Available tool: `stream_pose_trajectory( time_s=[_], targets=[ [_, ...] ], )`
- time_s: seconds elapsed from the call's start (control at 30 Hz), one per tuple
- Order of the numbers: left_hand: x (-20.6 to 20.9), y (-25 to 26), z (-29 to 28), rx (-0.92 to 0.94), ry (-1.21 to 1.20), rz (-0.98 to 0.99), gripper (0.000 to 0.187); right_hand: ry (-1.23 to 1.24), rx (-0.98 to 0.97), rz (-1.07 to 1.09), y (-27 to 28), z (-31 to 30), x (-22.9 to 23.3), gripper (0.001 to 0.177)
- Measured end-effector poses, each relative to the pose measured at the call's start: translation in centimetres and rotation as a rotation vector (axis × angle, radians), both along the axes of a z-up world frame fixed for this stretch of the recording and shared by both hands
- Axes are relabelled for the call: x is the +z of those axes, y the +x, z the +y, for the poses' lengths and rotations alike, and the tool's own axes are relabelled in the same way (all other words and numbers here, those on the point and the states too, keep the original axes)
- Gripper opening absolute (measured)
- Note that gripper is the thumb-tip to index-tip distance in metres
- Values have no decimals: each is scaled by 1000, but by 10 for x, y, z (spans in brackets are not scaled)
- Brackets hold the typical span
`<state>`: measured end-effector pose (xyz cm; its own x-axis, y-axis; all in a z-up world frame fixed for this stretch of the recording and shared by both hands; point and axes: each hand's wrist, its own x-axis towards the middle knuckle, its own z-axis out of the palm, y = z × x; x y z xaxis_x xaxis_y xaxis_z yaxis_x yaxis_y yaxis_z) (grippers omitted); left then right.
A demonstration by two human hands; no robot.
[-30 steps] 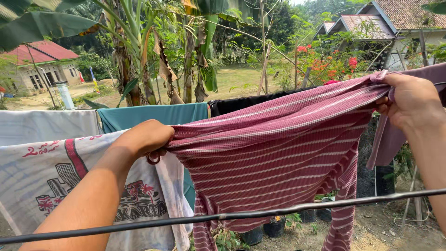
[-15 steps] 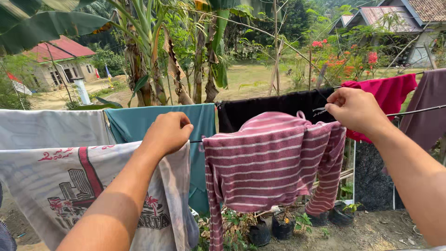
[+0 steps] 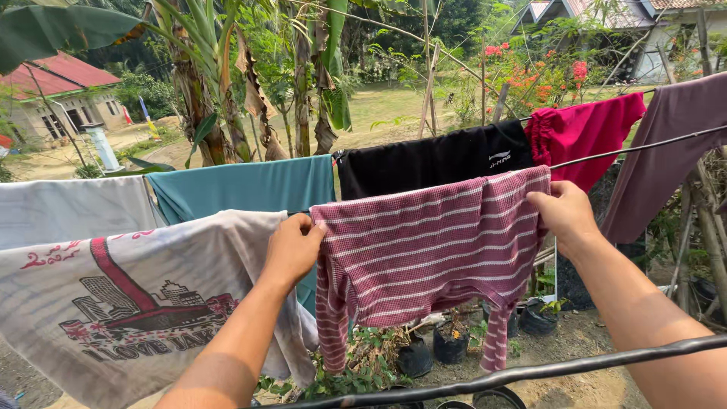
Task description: The person hangs clothes from a tub onto a clothesline, carries the empty tub to a table, and picks up clothes from the table.
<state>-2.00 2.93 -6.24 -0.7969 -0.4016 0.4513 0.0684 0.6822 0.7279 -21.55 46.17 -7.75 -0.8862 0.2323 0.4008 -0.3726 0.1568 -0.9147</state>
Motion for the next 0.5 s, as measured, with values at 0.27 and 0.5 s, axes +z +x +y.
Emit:
stream_pose_trajectory(
  time_s=[0.27, 0.5],
  targets=[
    [24, 8, -20, 43, 72, 89, 32, 36, 396, -387, 28, 57, 54, 27],
    [76, -3, -49, 215, -70, 161, 31, -46, 454, -97, -2, 99, 126, 27]
  ],
)
